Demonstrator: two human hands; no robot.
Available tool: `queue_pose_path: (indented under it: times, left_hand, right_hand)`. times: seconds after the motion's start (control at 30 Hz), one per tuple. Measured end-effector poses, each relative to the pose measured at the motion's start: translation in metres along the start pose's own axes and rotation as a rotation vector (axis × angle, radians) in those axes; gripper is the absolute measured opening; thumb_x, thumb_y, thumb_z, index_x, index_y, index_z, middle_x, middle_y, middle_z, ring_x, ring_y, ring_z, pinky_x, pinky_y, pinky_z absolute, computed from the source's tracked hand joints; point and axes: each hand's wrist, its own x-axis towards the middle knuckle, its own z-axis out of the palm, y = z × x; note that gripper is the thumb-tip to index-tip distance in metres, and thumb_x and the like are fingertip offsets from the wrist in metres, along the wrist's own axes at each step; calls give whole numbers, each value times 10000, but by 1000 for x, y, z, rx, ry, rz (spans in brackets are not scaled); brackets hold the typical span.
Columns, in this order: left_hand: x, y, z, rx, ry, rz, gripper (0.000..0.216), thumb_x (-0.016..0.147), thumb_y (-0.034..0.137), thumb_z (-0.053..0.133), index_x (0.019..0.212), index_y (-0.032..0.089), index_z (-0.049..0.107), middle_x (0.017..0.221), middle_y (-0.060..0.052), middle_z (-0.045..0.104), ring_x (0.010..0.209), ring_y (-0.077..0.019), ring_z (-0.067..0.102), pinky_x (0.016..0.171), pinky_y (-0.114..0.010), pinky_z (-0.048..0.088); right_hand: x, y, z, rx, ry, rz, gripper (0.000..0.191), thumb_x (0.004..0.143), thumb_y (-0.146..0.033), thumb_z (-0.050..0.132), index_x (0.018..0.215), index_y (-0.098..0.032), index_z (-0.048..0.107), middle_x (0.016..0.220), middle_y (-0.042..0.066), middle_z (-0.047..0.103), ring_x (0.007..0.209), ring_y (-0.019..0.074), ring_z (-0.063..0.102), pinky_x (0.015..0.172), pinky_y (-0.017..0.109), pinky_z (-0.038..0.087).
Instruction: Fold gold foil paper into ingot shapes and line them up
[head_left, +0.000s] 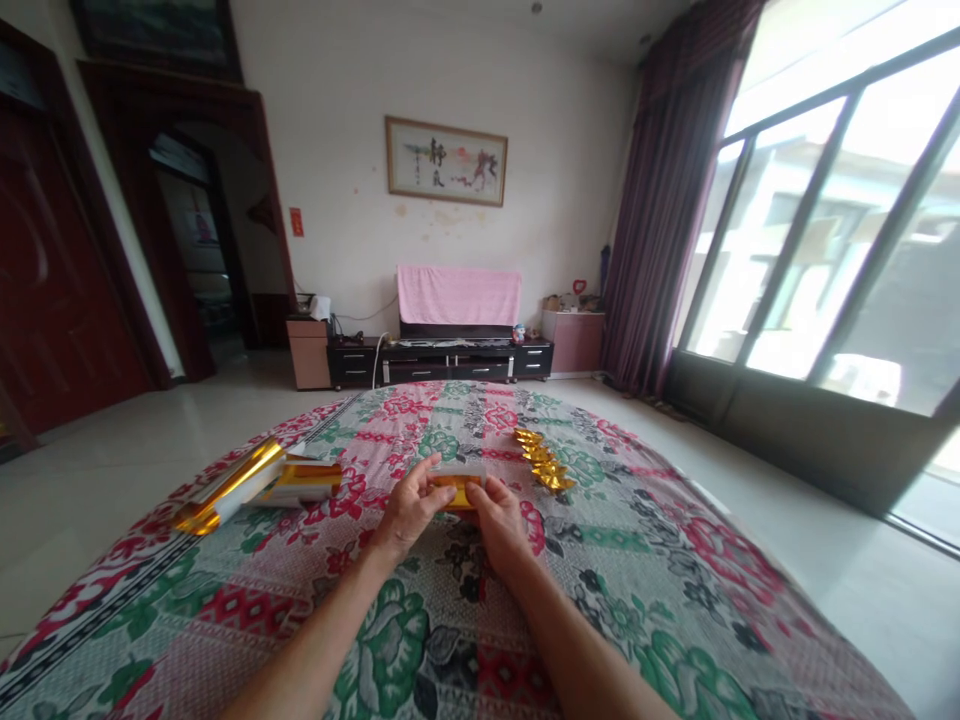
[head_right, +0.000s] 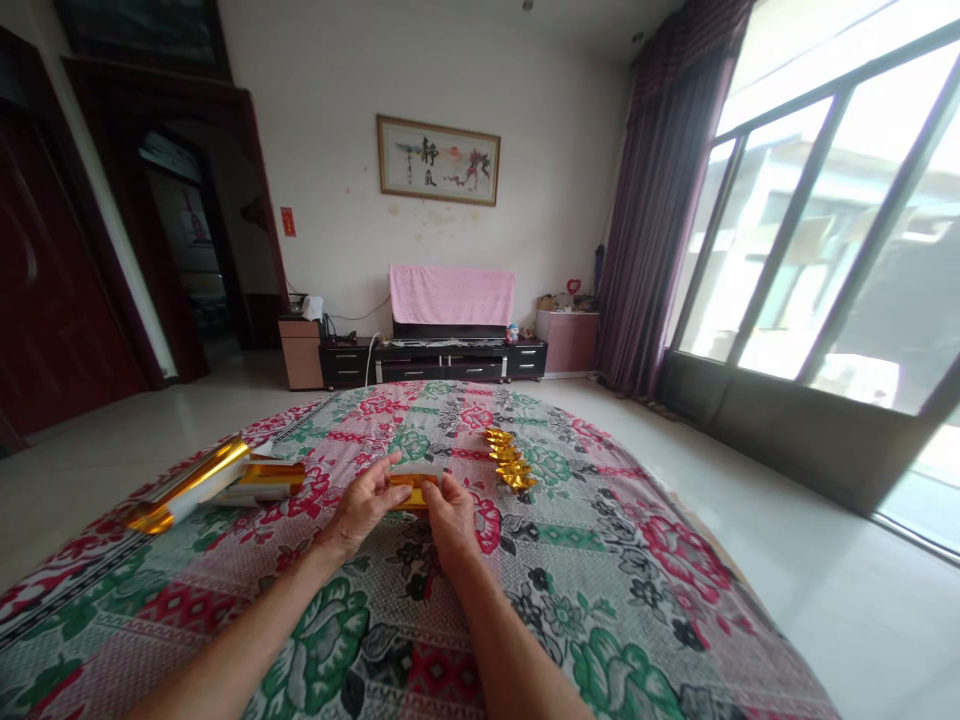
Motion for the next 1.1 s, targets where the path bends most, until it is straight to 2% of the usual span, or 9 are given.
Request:
queue_pose_path:
  times: [0.17, 0.37, 0.5, 0.73, 0.87, 1.1]
  left_hand:
    - [-2, 0, -3, -86, -100, -75, 410, 663, 308, 664, 1025, 121, 615, 833, -49, 679, 735, -168, 614, 695, -253, 458]
    - [-2, -4, -5, -80, -54, -94, 306, 664, 345, 657, 875, 124, 675, 710, -22, 672, 636, -139, 580, 628, -234, 432]
    - [-1, -4, -4, -18, -30, -87, 283, 658, 373, 654, 807, 135, 684, 707, -19, 670, 646, -148, 577, 622, -238, 429]
    - [0, -7, -5, 46, -4, -62, 299, 650, 405, 644, 759, 129, 678, 690, -35, 664, 645, -164, 578, 600, -247, 437]
    - [1, -7, -5, -24, -27, -63, 299, 661, 381, 645, 827, 132, 666, 725, -30, 664, 666, -158, 583, 637, -251, 448]
    - [-1, -1, -4, -65, 35, -73, 257, 646, 377, 662, 747, 140, 657, 647, -2, 639, 608, -136, 555, 599, -229, 428]
  right_hand:
    - [-2, -4, 1, -64, -2, 2, 221, 669, -361, 613, 795, -180, 626, 694, -16, 630, 601, 128, 551, 591, 235, 442]
    - [-3, -3, -2, -162, -19, 0, 260, 719, -426, 573, 787, -181, 628, 684, -14, 609, 603, 133, 537, 586, 234, 437]
    - [-1, 0, -3, -164, -6, -31, 268, 724, -424, 584, 822, -181, 636, 721, -6, 622, 638, 138, 541, 597, 231, 434]
    - [1, -1, -2, -182, 74, -64, 235, 683, -387, 632, 787, -175, 636, 691, -11, 613, 623, 125, 523, 596, 225, 417]
    - [0, -3, 0, -204, 120, -74, 245, 670, -377, 639, 800, -169, 647, 691, -8, 610, 621, 122, 513, 590, 221, 410]
    - [-1, -4, 0, -258, 110, -78, 282, 676, -425, 613, 795, -172, 658, 693, 5, 621, 630, 141, 521, 592, 233, 415]
